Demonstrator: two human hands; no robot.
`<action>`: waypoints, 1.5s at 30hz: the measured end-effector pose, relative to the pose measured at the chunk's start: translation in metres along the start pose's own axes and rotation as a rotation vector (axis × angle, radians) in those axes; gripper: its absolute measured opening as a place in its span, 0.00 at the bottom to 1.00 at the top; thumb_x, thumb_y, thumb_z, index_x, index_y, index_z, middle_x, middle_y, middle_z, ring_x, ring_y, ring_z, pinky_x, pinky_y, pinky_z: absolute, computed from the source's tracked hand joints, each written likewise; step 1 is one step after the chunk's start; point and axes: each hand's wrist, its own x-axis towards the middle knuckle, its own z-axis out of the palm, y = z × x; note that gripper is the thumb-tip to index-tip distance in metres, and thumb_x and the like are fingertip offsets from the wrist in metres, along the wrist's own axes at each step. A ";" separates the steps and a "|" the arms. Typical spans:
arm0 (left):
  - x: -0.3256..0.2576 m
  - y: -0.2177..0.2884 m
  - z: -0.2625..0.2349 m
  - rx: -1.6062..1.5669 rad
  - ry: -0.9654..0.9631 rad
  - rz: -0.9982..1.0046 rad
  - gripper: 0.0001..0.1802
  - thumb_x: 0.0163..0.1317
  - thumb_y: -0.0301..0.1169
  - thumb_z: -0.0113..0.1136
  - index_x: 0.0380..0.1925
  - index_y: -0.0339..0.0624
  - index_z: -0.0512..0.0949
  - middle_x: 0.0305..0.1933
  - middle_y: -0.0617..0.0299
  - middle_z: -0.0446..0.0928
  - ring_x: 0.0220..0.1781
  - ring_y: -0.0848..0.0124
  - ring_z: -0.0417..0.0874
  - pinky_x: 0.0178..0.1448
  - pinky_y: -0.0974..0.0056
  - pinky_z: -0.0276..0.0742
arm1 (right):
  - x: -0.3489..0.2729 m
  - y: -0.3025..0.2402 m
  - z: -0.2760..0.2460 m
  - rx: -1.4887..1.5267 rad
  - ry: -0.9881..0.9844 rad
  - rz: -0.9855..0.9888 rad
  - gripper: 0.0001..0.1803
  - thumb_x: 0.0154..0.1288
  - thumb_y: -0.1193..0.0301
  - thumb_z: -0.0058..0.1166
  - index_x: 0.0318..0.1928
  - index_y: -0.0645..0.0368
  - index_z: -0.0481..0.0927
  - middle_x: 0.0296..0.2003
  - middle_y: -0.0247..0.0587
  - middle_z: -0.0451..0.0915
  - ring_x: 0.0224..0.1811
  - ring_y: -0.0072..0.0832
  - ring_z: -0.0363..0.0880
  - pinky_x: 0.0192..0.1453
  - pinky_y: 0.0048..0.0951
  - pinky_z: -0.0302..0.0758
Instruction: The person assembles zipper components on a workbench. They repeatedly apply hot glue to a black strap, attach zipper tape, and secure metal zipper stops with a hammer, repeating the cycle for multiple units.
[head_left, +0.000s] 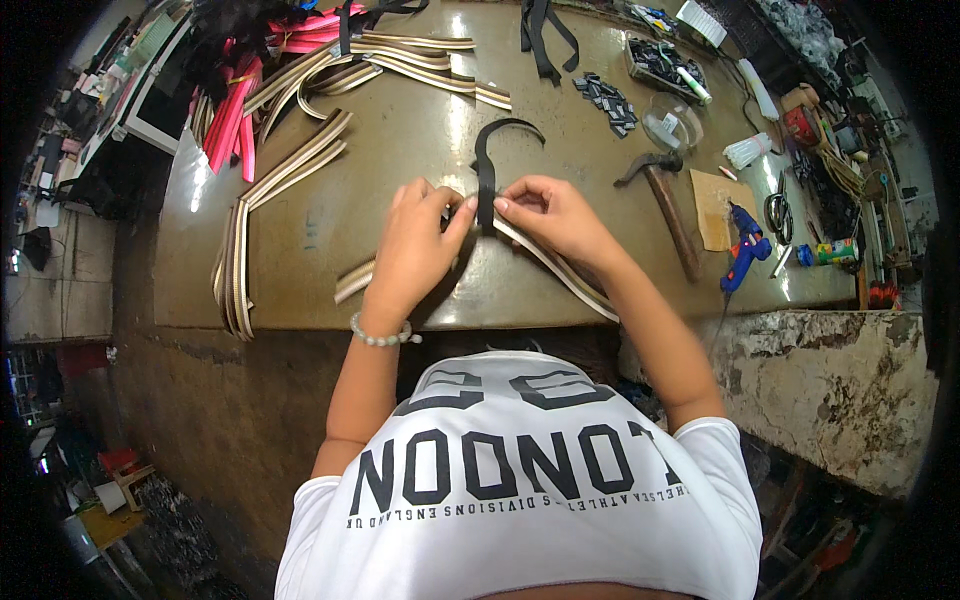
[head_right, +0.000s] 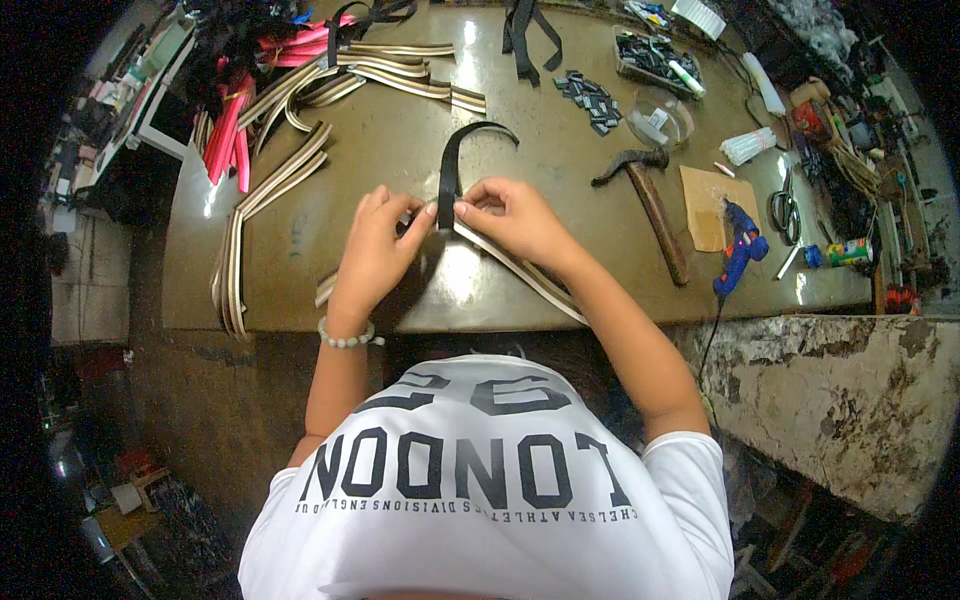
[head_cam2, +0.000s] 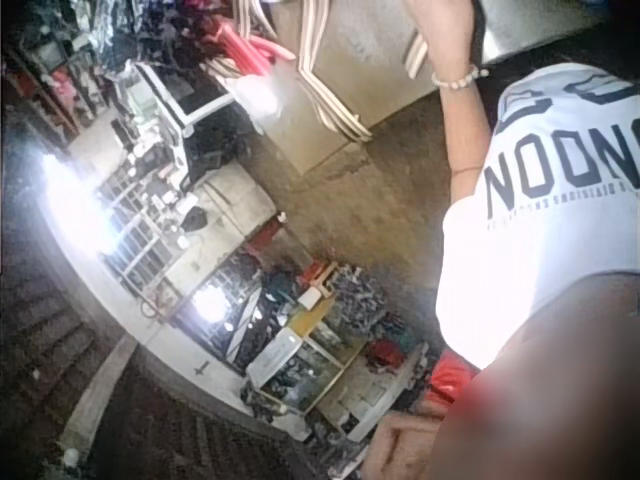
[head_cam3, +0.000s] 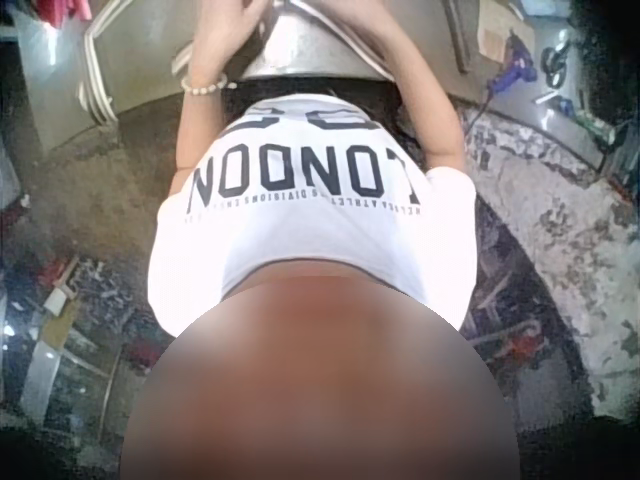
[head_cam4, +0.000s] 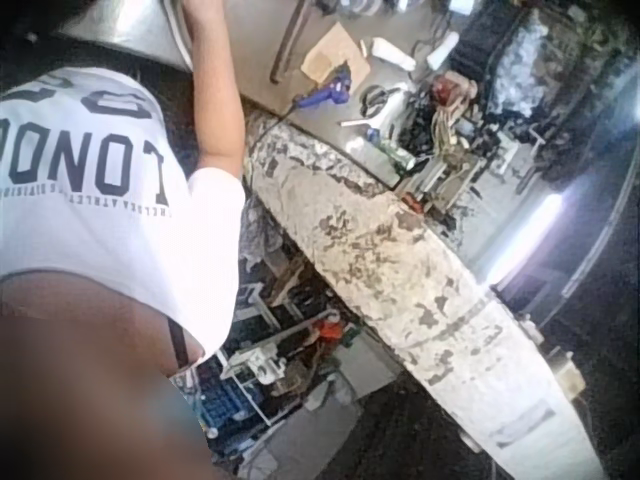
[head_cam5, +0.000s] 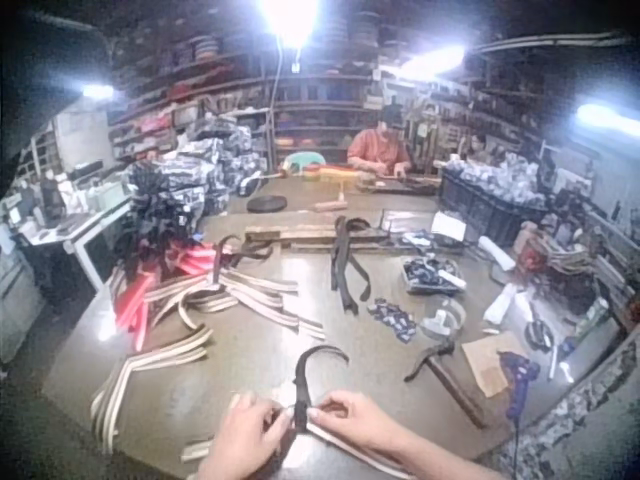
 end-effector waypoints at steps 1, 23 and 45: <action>0.000 -0.003 -0.001 -0.104 -0.030 0.010 0.14 0.65 0.38 0.62 0.35 0.35 0.82 0.33 0.52 0.72 0.41 0.57 0.73 0.47 0.58 0.70 | 0.000 0.003 -0.001 0.019 -0.028 0.048 0.16 0.68 0.64 0.61 0.43 0.67 0.81 0.35 0.37 0.83 0.39 0.21 0.81 0.44 0.24 0.77; -0.014 -0.017 0.045 -0.177 0.098 -0.094 0.11 0.59 0.23 0.63 0.42 0.35 0.76 0.35 0.46 0.81 0.26 0.57 0.80 0.33 0.57 0.75 | 0.018 0.024 0.049 -0.551 0.387 -0.332 0.19 0.56 0.84 0.53 0.50 0.62 0.79 0.46 0.49 0.74 0.45 0.45 0.80 0.46 0.40 0.78; -0.017 -0.014 0.042 0.055 -0.107 -0.040 0.25 0.55 0.19 0.56 0.54 0.51 0.81 0.34 0.49 0.73 0.35 0.49 0.79 0.41 0.49 0.76 | -0.058 0.010 0.056 -0.945 -0.056 -0.447 0.20 0.50 0.84 0.53 0.47 0.66 0.80 0.44 0.53 0.77 0.62 0.52 0.72 0.62 0.44 0.73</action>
